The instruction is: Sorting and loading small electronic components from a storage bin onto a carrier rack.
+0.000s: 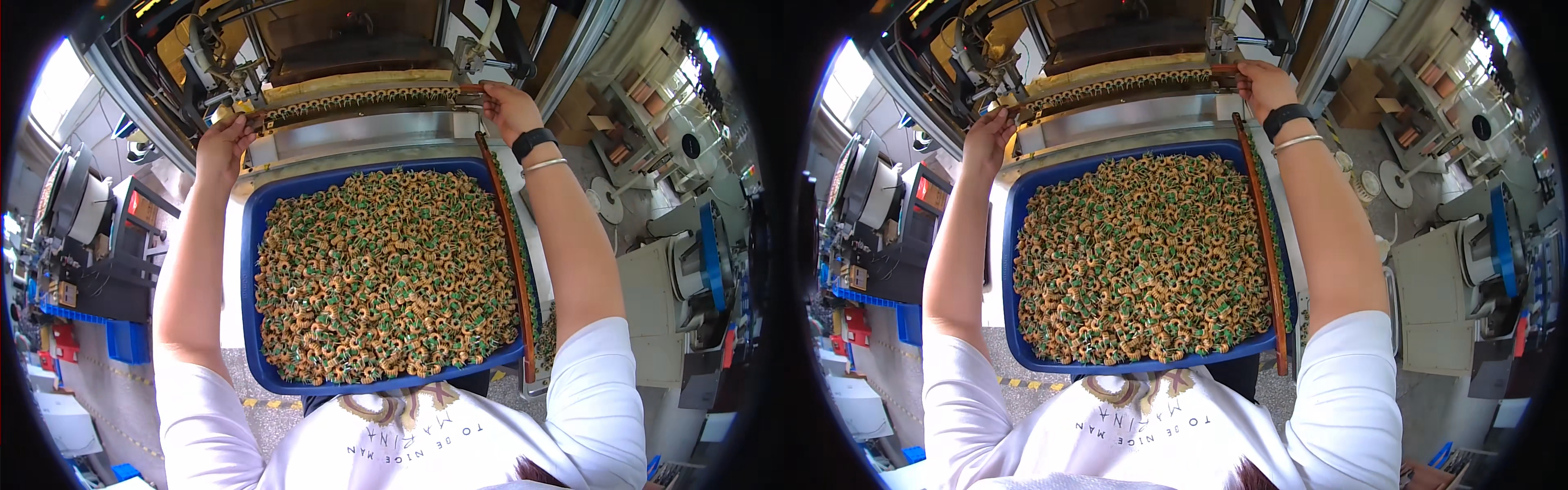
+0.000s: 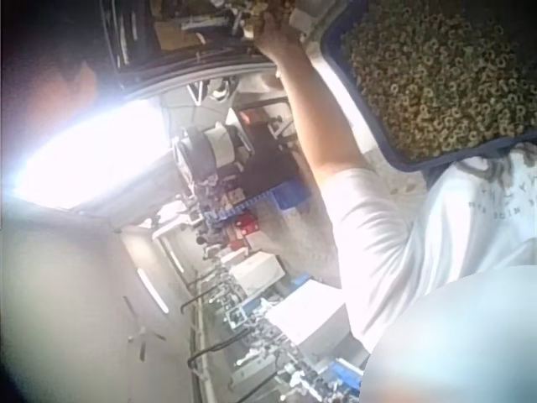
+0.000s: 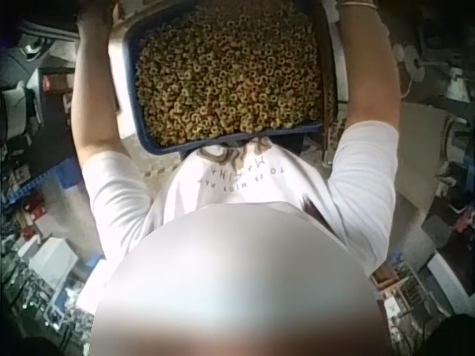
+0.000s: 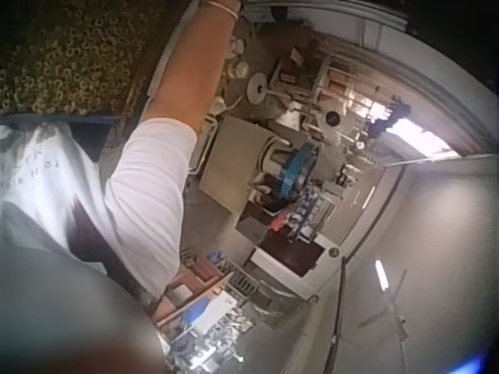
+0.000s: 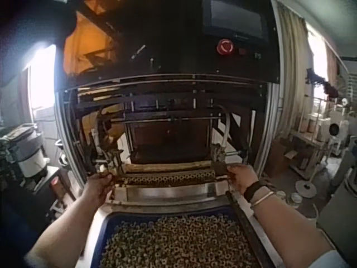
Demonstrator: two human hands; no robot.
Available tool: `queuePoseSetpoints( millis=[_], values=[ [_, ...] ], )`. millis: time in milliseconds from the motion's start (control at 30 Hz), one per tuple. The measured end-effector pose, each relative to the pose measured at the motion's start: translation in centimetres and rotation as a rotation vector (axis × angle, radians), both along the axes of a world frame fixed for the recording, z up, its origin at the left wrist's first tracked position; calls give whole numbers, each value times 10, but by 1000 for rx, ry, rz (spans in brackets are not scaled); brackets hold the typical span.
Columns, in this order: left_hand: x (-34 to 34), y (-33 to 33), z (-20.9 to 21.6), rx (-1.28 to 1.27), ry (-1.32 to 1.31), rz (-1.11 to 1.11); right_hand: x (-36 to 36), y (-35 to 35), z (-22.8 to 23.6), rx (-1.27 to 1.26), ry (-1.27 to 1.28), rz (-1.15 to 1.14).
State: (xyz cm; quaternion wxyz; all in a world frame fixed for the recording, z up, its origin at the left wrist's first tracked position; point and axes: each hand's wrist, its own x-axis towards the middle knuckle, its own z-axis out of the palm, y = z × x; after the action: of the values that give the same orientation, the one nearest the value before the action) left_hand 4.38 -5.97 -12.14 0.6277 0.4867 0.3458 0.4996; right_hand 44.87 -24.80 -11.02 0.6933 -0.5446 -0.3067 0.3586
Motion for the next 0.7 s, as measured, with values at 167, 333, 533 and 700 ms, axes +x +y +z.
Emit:
queuePoseSetpoints(
  millis=[167,333,533,700],
  values=[
    [4,6,2,41,101,18,8,12,2,-29,-34,-5],
    [4,5,0,120,189,35,13,10,-1,-53,-90,23],
    [6,0,-7,156,192,93,3,12,2,-196,-314,-1],
    [20,-8,-11,195,164,178,-7,4,5,-140,-167,-68]
  ],
)
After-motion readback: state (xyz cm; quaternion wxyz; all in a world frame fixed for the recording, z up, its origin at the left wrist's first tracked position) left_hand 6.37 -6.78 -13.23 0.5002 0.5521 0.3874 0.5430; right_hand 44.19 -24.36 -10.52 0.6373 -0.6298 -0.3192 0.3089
